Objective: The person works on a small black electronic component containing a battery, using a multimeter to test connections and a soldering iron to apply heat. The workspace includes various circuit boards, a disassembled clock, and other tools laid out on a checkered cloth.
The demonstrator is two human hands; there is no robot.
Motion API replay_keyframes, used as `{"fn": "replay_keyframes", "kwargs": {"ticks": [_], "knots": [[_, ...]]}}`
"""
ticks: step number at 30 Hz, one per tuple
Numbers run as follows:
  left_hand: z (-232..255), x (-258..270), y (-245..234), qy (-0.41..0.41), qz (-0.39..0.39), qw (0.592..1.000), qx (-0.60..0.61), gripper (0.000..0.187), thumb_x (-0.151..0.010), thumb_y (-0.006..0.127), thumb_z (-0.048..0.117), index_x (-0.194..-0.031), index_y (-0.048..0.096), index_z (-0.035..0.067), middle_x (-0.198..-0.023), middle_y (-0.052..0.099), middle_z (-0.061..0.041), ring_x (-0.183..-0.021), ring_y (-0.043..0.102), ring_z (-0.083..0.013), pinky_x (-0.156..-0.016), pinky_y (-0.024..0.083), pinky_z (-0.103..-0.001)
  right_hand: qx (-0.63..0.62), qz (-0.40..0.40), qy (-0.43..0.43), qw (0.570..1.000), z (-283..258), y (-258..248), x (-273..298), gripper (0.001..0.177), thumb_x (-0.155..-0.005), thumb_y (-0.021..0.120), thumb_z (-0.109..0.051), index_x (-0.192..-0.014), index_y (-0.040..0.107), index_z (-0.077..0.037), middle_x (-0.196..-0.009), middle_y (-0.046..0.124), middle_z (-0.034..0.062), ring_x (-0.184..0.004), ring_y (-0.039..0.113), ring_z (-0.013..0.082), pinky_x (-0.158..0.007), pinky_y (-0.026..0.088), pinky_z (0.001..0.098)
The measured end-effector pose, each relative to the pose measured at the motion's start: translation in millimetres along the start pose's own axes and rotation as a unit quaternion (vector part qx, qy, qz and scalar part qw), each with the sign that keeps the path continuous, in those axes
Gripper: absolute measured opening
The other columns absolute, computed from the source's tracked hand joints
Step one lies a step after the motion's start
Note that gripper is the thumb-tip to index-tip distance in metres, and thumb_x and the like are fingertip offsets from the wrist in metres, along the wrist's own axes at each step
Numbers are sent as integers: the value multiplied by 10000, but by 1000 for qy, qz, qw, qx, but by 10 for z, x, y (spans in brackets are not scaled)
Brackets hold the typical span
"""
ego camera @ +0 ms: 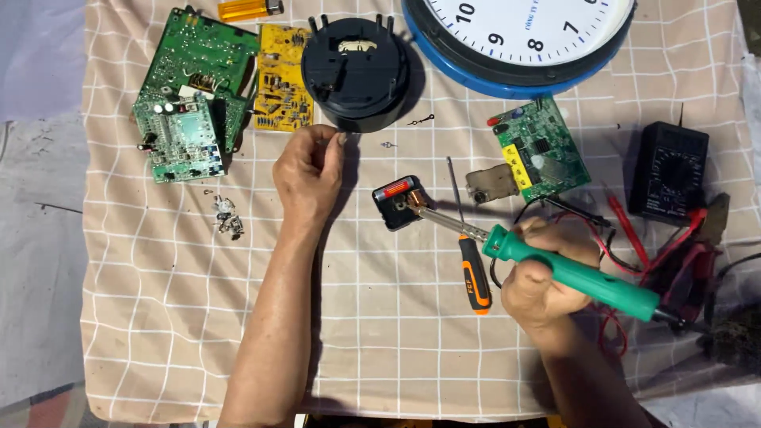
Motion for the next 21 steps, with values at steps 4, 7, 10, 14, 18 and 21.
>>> {"fn": "replay_keyframes", "kwargs": {"ticks": [4,7,10,14,18,21], "knots": [[34,3,3,3,-4,1000,-12,60,-915,807,140,-906,747,137,-585,588,-93,-517,588,-239,-507,479,-328,40,-12,-10,999,-21,57,-28,451,-1008,616,-284,-938,517,151,-820,504,253,-662,581,349,-633,554,450],[54,0,4,1,-5,1000,-6,60,-920,803,144,-912,745,129,-604,599,-104,-536,605,-238,-519,490,-331,58,-18,2,998,26,38,31,438,-984,654,-270,-906,571,153,-819,538,252,-692,635,371,-652,581,434],[32,4,16,4,-6,1000,-12,58,-927,798,152,-922,745,130,-607,597,-100,-544,615,-246,-527,500,-338,73,-26,8,997,67,71,56,427,-990,656,-264,-918,597,152,-837,560,247,-738,656,369,-679,589,433],[27,8,19,-1,-13,1000,-8,57,-931,799,154,-930,747,132,-583,574,-95,-535,603,-238,-528,498,-333,59,-27,18,998,108,87,85,375,-989,667,-221,-944,583,141,-862,555,227,-759,664,346,-691,596,418],[11,8,14,-5,-9,1000,-6,54,-928,796,153,-929,746,134,-581,575,-90,-533,603,-232,-523,498,-336,60,-26,24,998,118,99,88,379,-987,667,-229,-934,595,138,-856,555,227,-755,663,347,-695,593,417],[16,3,12,-5,-9,1000,-6,50,-932,790,150,-928,745,129,-587,583,-96,-537,612,-233,-525,501,-335,58,-25,23,998,131,83,102,367,-983,674,-217,-939,607,141,-865,566,230,-774,673,350,-714,599,422]]}}
Point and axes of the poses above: each hand's wrist, its own x-axis away from the middle knuckle, its own y-axis out of the palm, z = x × y, the point moved 8 cm from there along -x, towards the middle knuckle
